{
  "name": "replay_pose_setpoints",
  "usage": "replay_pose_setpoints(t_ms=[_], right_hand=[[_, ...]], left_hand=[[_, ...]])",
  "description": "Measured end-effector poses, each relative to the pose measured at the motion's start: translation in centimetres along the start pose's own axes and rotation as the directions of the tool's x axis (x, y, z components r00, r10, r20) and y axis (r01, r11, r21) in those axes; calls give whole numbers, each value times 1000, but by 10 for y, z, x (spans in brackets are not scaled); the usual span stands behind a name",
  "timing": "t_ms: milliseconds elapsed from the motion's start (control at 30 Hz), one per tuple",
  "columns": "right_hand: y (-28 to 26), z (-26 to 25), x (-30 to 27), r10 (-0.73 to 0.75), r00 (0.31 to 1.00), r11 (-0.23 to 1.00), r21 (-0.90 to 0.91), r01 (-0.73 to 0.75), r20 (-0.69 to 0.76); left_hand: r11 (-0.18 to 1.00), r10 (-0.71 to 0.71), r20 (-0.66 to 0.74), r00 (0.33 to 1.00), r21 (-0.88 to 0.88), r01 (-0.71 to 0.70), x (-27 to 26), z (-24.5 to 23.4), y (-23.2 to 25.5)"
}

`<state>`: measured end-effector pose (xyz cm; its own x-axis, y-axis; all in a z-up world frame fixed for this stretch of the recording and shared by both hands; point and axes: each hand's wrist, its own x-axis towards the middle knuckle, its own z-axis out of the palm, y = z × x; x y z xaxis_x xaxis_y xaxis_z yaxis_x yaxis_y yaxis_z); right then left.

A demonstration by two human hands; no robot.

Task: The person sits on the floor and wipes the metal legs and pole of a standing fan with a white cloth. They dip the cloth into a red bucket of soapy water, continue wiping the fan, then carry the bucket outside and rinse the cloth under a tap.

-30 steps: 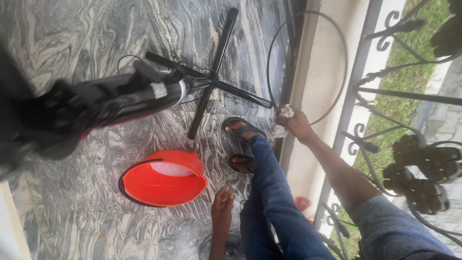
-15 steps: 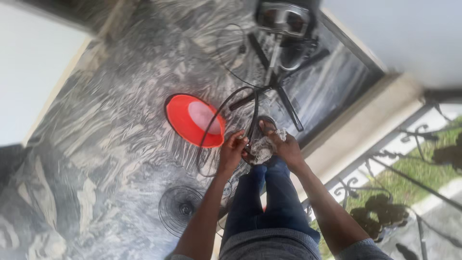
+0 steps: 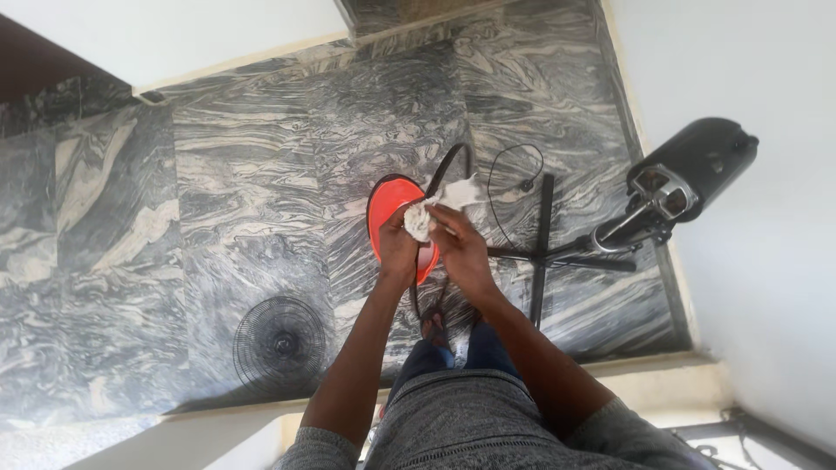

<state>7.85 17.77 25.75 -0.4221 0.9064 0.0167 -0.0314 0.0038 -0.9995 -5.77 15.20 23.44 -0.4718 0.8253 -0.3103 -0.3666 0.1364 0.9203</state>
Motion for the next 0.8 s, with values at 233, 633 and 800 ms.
replay_pose_setpoints(t_ms=[233, 633, 800], right_hand=[[-18, 2, 35, 407, 913, 778, 510, -367, 36], [-21, -17, 99, 544, 839, 661, 617, -427, -1], [-43, -1, 83, 599, 782, 599, 551, -581, 172]], left_hand=[[983, 168, -30, 985, 79, -165, -28, 47, 60], [819, 400, -49, 915, 468, -333, -50, 67, 36], [812, 406, -87, 910, 491, -316, -36, 51, 49]])
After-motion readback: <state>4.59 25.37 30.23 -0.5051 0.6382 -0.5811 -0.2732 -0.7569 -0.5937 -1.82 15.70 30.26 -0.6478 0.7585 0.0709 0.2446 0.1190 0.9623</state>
